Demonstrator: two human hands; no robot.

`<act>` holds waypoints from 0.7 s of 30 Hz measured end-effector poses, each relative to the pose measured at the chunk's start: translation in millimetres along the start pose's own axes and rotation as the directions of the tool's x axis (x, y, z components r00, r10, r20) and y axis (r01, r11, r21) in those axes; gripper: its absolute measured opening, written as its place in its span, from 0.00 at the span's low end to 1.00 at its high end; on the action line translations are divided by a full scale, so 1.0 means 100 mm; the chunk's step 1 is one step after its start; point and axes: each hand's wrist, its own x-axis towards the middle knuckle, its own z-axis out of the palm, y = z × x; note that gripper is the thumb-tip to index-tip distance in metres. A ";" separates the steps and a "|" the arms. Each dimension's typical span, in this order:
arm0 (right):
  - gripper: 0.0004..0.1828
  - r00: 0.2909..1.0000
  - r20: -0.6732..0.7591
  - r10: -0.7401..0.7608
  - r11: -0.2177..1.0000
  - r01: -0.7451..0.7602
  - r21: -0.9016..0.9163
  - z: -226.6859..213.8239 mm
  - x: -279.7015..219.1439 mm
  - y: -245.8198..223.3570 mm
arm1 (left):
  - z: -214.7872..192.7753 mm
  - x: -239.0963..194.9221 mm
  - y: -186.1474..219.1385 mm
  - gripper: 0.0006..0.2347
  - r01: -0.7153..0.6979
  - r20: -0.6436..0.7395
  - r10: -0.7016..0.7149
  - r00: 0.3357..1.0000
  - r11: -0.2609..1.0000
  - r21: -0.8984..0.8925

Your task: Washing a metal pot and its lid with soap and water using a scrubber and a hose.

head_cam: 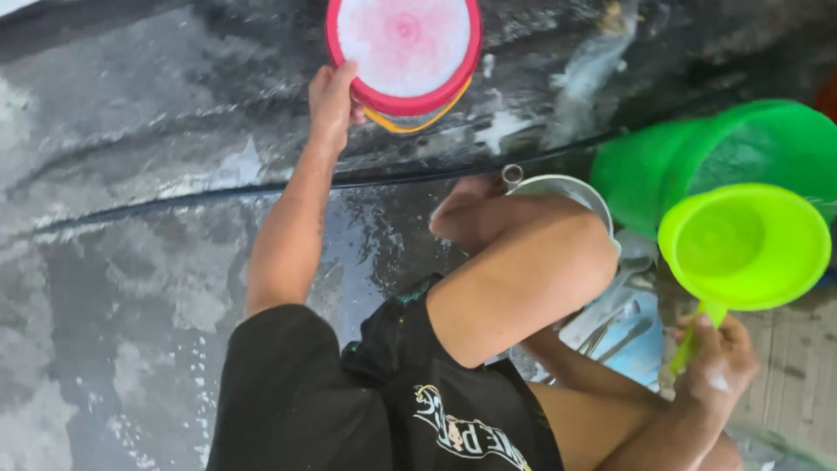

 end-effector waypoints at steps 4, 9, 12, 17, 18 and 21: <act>0.05 1.000 0.009 0.011 0.942 -0.013 0.335 0.06 0.16 0.33 | -0.33 -0.24 0.25 0.10 0.092 -0.016 -0.091 0.996 0.993 0.071; 0.03 0.997 0.048 -0.058 0.913 0.033 0.407 0.20 0.26 0.28 | -0.42 -0.69 0.30 0.11 0.177 0.107 -0.227 0.968 0.919 0.352; 0.03 0.998 0.012 -0.054 0.914 0.045 0.403 0.26 0.22 0.27 | -0.52 -0.73 0.06 0.22 0.145 0.172 -0.240 0.955 0.888 0.436; 0.08 0.998 0.018 -0.055 0.922 0.044 0.385 0.29 0.22 0.35 | -0.52 -0.31 -0.29 0.19 -0.027 0.138 0.003 0.990 0.984 0.174; 0.08 0.999 0.012 -0.052 0.924 0.044 0.379 0.27 0.19 0.31 | -0.41 -0.24 -0.14 0.19 -0.022 0.144 -0.003 0.990 0.985 0.171; 0.06 0.999 0.020 -0.028 0.931 0.019 0.364 0.26 0.14 0.18 | -0.14 0.03 0.18 0.11 -0.040 0.118 0.035 0.992 0.998 0.040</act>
